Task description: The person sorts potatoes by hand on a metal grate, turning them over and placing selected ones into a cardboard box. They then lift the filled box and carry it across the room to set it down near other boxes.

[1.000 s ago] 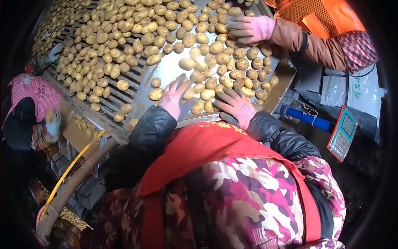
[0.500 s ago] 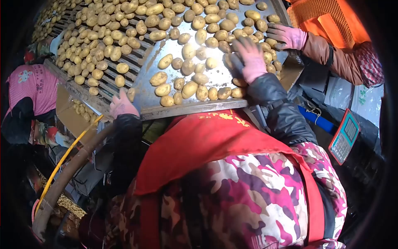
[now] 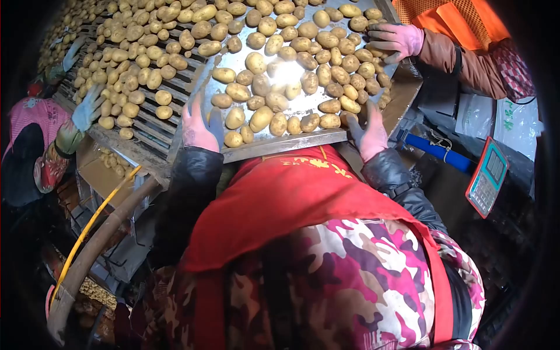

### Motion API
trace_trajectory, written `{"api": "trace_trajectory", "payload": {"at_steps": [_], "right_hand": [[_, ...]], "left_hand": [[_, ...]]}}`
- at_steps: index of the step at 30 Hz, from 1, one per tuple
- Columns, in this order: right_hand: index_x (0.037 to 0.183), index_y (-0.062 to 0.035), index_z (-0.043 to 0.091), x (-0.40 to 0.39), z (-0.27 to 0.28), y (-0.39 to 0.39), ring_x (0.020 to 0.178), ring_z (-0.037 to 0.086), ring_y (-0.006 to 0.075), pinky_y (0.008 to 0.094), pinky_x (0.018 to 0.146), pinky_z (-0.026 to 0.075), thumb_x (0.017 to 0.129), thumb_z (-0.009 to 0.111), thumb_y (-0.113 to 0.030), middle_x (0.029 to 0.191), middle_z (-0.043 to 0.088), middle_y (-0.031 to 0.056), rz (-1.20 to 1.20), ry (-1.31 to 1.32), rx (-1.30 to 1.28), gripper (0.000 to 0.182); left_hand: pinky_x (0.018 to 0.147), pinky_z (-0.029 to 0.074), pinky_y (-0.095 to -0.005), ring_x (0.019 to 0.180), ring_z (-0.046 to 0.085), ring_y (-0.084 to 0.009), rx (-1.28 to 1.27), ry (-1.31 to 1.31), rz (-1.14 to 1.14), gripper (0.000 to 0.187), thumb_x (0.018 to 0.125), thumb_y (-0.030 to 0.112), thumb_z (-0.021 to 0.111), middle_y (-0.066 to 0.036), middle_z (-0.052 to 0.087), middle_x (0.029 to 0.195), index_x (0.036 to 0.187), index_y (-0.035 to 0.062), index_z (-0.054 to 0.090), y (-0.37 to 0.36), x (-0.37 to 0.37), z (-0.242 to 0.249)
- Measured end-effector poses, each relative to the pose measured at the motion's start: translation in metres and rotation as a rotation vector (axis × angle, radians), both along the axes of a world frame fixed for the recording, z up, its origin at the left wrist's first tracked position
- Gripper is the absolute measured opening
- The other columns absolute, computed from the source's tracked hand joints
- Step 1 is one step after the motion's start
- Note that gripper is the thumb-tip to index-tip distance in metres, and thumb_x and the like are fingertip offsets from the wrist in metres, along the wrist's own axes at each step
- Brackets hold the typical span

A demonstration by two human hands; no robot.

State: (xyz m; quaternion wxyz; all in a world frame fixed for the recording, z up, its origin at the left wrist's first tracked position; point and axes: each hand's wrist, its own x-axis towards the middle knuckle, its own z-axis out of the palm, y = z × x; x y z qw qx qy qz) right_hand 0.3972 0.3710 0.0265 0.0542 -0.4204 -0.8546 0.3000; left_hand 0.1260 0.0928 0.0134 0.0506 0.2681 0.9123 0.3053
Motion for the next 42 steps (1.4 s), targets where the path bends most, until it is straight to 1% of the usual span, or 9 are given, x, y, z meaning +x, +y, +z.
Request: {"api": "trace_trajectory", "payload": {"at_steps": [5,6,10,21,27,28,32,39,42], "right_hand": [[0.137,-0.002,0.058,0.005,0.022,-0.011,0.122,0.061,0.0424,0.0443,0.105,0.048,0.095,0.068,-0.016,0.13,0.064,0.0253,0.364,0.227,0.107,0.046],[0.133,-0.0021,0.061,0.007,0.014,-0.016,0.112,0.064,0.043,0.046,0.096,0.051,0.093,0.068,-0.011,0.122,0.067,0.0246,0.412,0.246,0.23,0.041],[0.122,-0.0042,0.065,-0.001,0.008,-0.016,0.099,0.066,0.0404,0.0487,0.081,0.052,0.091,0.068,-0.01,0.108,0.07,0.0193,0.479,0.321,0.152,0.032],[0.119,-0.0103,0.067,-0.021,-0.004,-0.013,0.092,0.066,0.0325,0.0454,0.078,0.05,0.091,0.068,-0.017,0.1,0.07,0.01,0.577,0.233,0.346,0.029],[0.119,-0.013,0.068,-0.023,0.002,-0.013,0.094,0.066,0.0317,0.0453,0.082,0.049,0.094,0.066,-0.021,0.103,0.071,0.0086,0.607,0.185,0.343,0.026],[0.119,-0.0132,0.068,-0.022,0.002,-0.013,0.094,0.066,0.0317,0.0453,0.082,0.049,0.094,0.065,-0.021,0.104,0.071,0.0083,0.609,0.175,0.341,0.026],[0.122,-0.0125,0.068,-0.015,-0.003,-0.009,0.098,0.066,0.0302,0.0448,0.085,0.047,0.093,0.067,-0.022,0.109,0.071,0.0074,0.618,0.134,0.347,0.031],[0.119,-0.0101,0.069,-0.014,-0.012,-0.007,0.097,0.066,0.0304,0.0445,0.084,0.048,0.089,0.072,-0.019,0.108,0.071,0.008,0.622,0.228,0.372,0.031],[0.12,-0.0134,0.069,-0.012,-0.014,-0.006,0.098,0.065,0.0247,0.0407,0.084,0.045,0.092,0.069,-0.022,0.11,0.07,0.004,0.639,0.208,0.394,0.029]], "left_hand": [[0.107,0.048,-0.048,0.128,0.056,-0.0452,-0.017,0.004,-0.056,0.057,0.093,0.018,0.068,-0.028,0.054,0.141,0.145,0.0056,0.052,-0.012,0.004,0.001],[0.107,0.047,-0.0478,0.128,0.056,-0.045,-0.007,0.009,-0.055,0.056,0.093,0.017,0.068,-0.028,0.054,0.141,0.145,0.0053,0.052,-0.014,0.004,-0.003],[0.107,0.047,-0.0475,0.126,0.058,-0.044,0.001,0.03,-0.026,0.05,0.094,0.016,0.066,-0.027,0.058,0.138,0.142,0.0061,0.056,-0.022,0.007,-0.016],[0.105,0.045,-0.0519,0.122,0.056,-0.0442,-0.096,0.088,-0.098,0.05,0.091,0.02,0.068,-0.023,0.059,0.134,0.14,0.0118,0.06,-0.02,0.01,-0.024],[0.113,0.037,-0.0545,0.136,0.047,-0.0406,-0.068,0.207,-0.654,0.051,0.089,0.023,0.071,-0.013,0.054,0.146,0.138,0.0132,0.06,0.047,0.011,0.021],[0.115,0.033,-0.0604,0.139,0.044,-0.0403,-0.107,0.277,-0.729,0.053,0.088,0.027,0.071,-0.01,0.052,0.149,0.139,0.014,0.059,0.055,0.01,0.015],[0.115,0.027,-0.0682,0.146,0.038,-0.0389,-0.388,0.26,-0.704,0.07,0.085,0.042,0.074,-0.011,0.045,0.157,0.147,0.0162,0.052,0.071,0.001,-0.006],[0.115,0.023,-0.0728,0.151,0.031,-0.0399,-0.457,0.243,-0.277,0.075,0.087,0.054,0.071,-0.013,0.038,0.162,0.152,0.021,0.05,0.021,-0.008,-0.015],[0.115,0.023,-0.0711,0.15,0.031,-0.0411,-0.456,0.199,-0.293,0.07,0.09,0.05,0.069,-0.011,0.037,0.162,0.152,0.0216,0.05,-0.005,0.002,-0.006]]}}
